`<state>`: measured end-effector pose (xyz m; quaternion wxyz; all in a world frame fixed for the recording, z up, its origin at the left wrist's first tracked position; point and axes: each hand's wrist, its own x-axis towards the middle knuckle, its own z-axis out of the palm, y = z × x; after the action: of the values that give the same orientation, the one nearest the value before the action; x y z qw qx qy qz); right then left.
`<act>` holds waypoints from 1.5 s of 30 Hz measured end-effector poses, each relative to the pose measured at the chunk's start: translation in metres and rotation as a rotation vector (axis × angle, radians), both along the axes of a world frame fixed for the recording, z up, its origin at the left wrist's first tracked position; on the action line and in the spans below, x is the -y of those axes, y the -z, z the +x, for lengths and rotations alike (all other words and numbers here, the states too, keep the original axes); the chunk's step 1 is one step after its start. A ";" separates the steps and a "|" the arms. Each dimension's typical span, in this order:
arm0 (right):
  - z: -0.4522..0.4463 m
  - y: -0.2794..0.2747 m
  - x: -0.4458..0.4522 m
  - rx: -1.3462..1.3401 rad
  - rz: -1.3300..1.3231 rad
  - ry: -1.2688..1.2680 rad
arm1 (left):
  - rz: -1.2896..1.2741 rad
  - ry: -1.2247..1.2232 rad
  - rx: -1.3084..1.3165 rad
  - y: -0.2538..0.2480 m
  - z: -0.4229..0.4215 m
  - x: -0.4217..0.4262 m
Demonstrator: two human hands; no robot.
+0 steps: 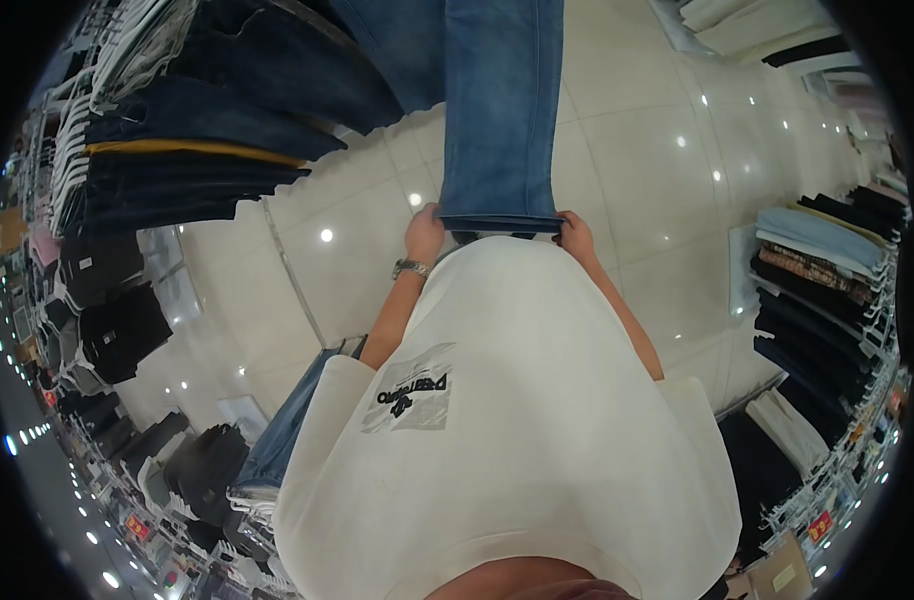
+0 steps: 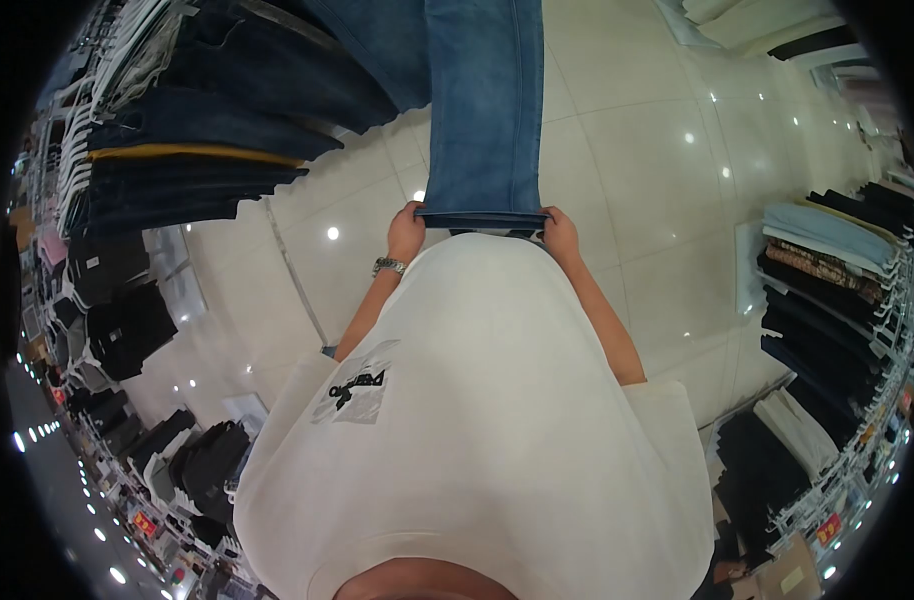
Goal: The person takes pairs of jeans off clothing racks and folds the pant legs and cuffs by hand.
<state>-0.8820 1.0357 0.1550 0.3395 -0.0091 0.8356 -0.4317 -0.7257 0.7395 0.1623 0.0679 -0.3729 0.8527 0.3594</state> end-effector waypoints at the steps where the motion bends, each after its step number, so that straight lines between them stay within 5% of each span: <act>1: 0.001 0.000 0.000 -0.002 0.000 -0.003 | -0.001 -0.010 -0.001 -0.001 0.000 -0.001; 17: -0.002 -0.007 0.005 -0.109 0.014 -0.003 | 0.088 -0.183 -0.093 0.028 0.004 0.005; 28: 0.013 -0.002 0.009 -0.148 0.118 -0.162 | 0.499 -0.382 -0.284 0.023 0.000 0.002; 43: 0.014 0.023 0.001 0.141 -0.087 0.052 | 0.641 -0.332 -0.242 0.026 0.013 0.008; 45: 0.014 0.026 -0.004 0.097 0.020 -0.084 | 0.634 -0.339 -0.232 0.025 0.013 0.009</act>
<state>-0.8682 1.0393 0.1293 0.3975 -0.0201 0.8213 -0.4087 -0.7128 0.7308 0.1369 0.0227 -0.4259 0.6275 0.6514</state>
